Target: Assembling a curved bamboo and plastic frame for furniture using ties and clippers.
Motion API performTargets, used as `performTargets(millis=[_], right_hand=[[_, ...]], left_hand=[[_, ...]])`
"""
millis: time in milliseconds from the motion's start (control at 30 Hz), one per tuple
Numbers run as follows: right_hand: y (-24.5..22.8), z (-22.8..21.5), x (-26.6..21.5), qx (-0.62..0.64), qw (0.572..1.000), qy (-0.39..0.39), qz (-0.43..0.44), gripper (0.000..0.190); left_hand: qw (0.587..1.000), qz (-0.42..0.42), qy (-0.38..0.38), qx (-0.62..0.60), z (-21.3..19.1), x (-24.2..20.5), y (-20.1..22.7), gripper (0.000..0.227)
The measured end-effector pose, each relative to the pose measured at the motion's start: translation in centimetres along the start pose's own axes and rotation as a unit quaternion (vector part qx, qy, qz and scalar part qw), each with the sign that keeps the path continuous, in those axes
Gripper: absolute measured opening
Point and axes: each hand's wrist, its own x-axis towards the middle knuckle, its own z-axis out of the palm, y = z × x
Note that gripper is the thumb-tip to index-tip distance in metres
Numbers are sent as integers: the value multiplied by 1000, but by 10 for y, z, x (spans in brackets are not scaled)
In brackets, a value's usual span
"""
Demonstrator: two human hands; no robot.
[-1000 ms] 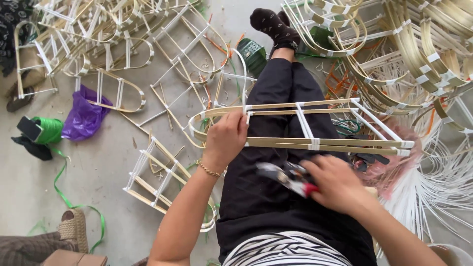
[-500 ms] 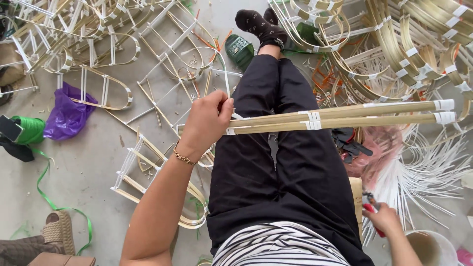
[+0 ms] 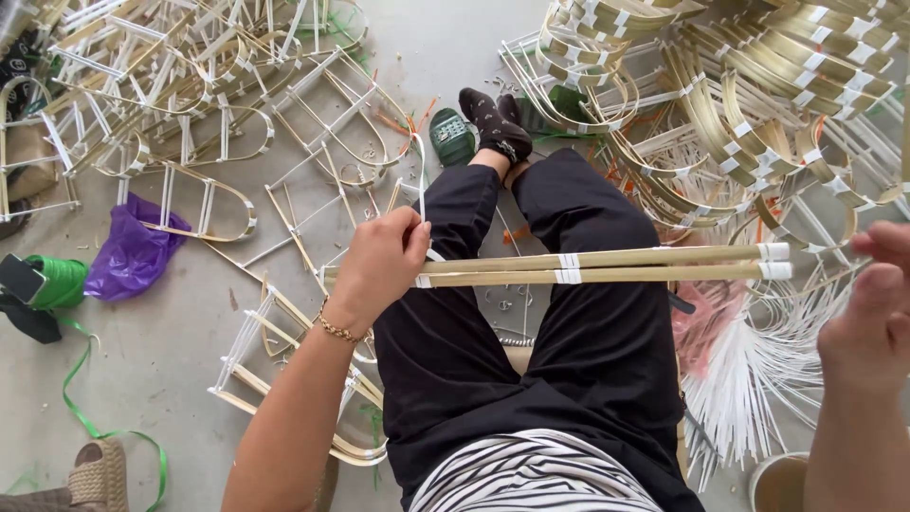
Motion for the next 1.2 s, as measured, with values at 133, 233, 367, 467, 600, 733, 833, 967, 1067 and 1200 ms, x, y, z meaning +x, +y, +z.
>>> performTargets(millis=[133, 233, 367, 467, 600, 733, 833, 967, 1067, 1200], right_hand=[[-29, 39, 45, -123, 980, -121, -98, 34], [-17, 68, 63, -27, 971, -237, -9, 47], [9, 96, 52, 211, 867, -316, 321, 50], [18, 122, 34, 179, 855, -349, 339, 48], [42, 128, 6, 141, 843, -405, 324, 36], [61, 59, 15, 212, 831, -383, 343, 32], [31, 26, 42, 199, 870, -351, 284, 29], [66, -3, 39, 52, 860, -403, 308, 36], [81, -9, 37, 40, 829, -446, 336, 36], [95, -11, 53, 19, 792, -493, 360, 38]], left_hand=[[999, 28, 17, 19, -5, -4, -7, 21], [999, 16, 27, 27, -14, -1, -12, 20], [997, -7, 15, 71, -39, 3, -13, 21], [992, -4, 27, 122, -52, 5, -15, 19], [986, -27, 12, 165, -54, 3, -14, 21], [994, 2, -7, 111, -55, -3, 3, 21], [994, 51, 10, 92, -57, 1, 26, 20], [997, 63, 32, 21, -81, 5, 62, 18], [999, 47, 7, -26, -75, 6, 66, 19], [996, -1, -64, -66, -12, 11, 22, 19]])
